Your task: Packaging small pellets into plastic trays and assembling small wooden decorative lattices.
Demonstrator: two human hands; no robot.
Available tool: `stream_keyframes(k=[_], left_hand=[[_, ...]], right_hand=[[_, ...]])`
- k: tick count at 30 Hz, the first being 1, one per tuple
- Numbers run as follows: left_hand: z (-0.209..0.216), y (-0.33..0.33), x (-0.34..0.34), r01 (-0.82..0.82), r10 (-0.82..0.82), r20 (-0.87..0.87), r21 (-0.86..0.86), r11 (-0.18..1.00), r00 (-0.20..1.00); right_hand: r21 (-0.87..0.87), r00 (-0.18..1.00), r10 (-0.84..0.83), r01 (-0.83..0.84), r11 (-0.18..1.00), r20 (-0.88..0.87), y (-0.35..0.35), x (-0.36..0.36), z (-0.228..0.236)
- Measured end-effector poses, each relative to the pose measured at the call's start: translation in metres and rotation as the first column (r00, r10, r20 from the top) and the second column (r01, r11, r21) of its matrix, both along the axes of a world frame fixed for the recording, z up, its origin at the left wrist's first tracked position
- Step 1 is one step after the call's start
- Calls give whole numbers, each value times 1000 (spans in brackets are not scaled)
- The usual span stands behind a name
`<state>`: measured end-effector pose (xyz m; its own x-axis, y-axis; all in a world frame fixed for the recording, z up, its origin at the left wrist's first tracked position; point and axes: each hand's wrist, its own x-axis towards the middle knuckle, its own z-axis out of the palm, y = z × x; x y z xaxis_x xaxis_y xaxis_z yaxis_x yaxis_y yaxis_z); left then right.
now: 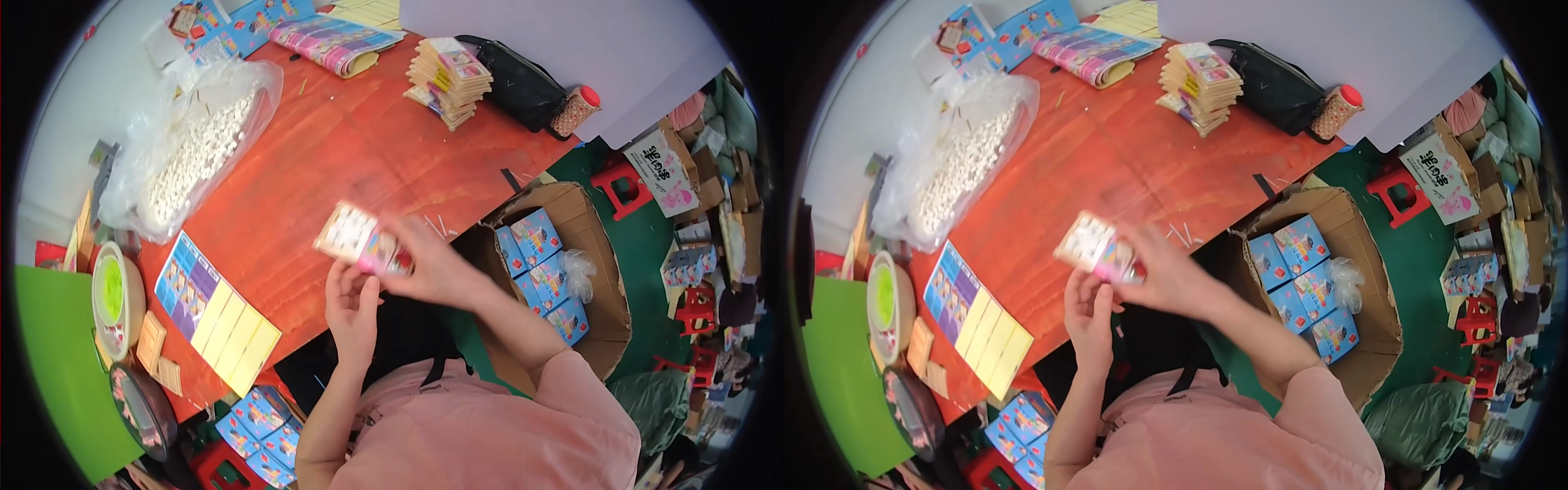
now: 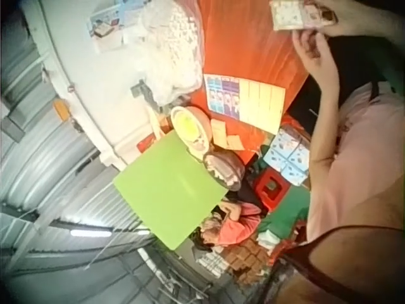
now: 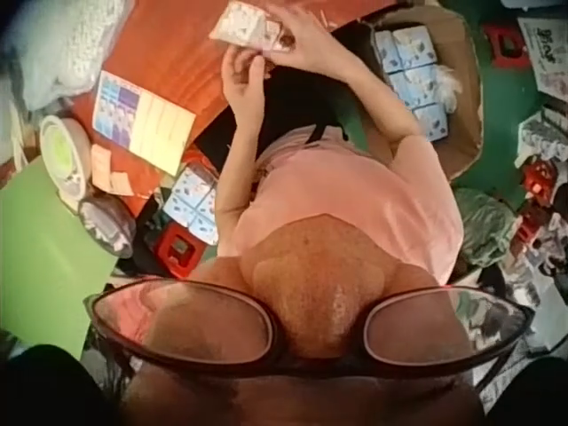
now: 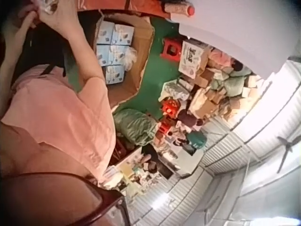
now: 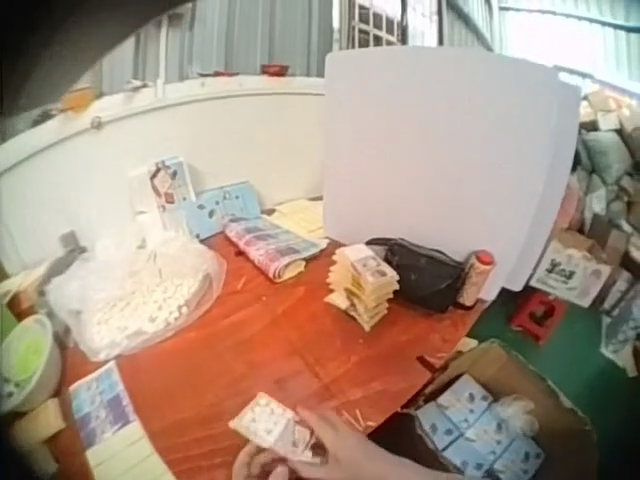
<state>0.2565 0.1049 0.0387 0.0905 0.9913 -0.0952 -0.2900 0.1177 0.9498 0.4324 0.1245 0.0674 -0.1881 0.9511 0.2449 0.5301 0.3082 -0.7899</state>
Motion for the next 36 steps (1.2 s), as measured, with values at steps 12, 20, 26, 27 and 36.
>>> stream_keyframes(k=[12, 20, 26, 27, 36], left_hand=[[-37, 19, -26, 194, 379, -647, 636, 747, 661], [-34, 22, -30, 233, 343, -657, 626, 744, 671], [-33, 21, -27, 219, 307, -648, 600, 770, 697], [-33, 21, -26, 220, 303, -645, 600, 769, 702], [-34, 20, -28, 221, 314, -652, 603, 766, 690]], right_hand=[[236, 562, -684, 665, 708, 466, 217, 179, 49], [274, 526, -646, 617, 737, 553, 221, 206, 23], [142, 705, -581, 579, 803, 406, 217, 227, 21], [147, 725, -584, 574, 805, 366, 217, 231, 20], [138, 576, -678, 707, 694, 457, 233, 213, 34]])
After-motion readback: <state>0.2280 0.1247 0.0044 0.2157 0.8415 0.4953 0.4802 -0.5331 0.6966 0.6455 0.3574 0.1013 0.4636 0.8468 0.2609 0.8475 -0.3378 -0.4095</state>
